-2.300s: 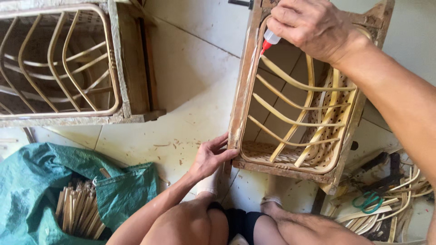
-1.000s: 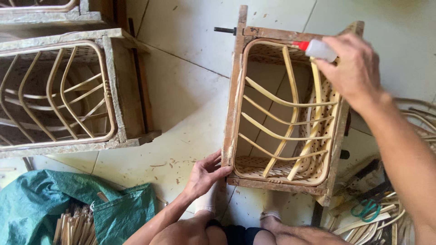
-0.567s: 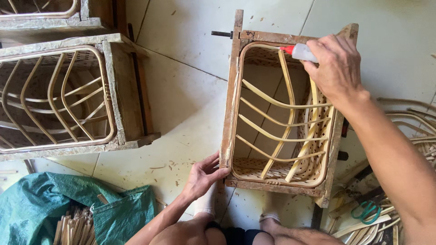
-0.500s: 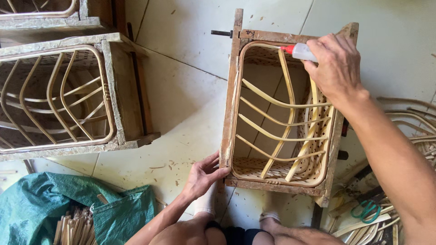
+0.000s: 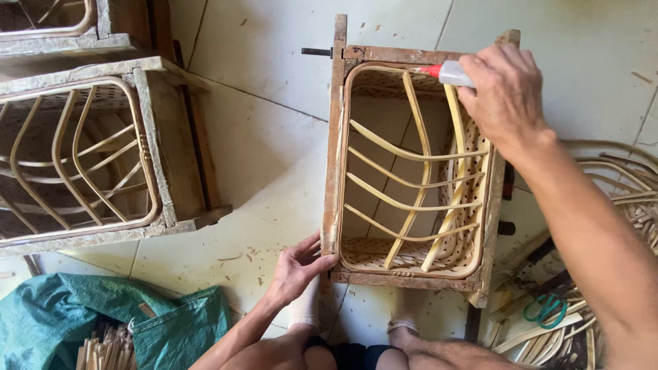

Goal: The person assembles a rectangular woven basket by applying glue to the frame and inserting curved bamboo strips. They use a hammer to tap the strips into place and a knife to trim excess material, working on a tiled floor with tools and scraps nearby.

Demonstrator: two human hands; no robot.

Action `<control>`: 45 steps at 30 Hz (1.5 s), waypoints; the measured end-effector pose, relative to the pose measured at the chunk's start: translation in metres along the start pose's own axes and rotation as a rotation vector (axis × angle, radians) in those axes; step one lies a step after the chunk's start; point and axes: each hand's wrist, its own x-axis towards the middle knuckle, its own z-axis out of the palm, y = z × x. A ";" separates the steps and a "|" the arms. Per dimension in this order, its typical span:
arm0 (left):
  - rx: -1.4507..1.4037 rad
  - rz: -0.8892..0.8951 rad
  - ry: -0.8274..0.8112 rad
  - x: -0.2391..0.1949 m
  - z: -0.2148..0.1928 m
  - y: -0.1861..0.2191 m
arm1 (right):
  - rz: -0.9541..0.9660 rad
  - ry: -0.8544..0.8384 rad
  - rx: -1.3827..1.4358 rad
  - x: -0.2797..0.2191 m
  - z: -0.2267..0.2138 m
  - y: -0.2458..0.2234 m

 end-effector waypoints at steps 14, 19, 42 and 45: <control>0.064 -0.005 0.017 0.001 -0.001 0.000 | 0.040 0.027 -0.003 -0.024 -0.017 0.028; 0.042 -0.009 0.004 0.002 -0.002 -0.002 | 0.113 0.078 0.073 -0.038 -0.031 0.041; 0.212 -0.083 0.109 -0.003 -0.002 0.004 | 1.209 -0.064 1.394 -0.148 -0.040 -0.038; 0.167 -0.080 0.082 -0.002 -0.002 0.005 | 1.226 -0.046 1.435 -0.149 -0.036 -0.038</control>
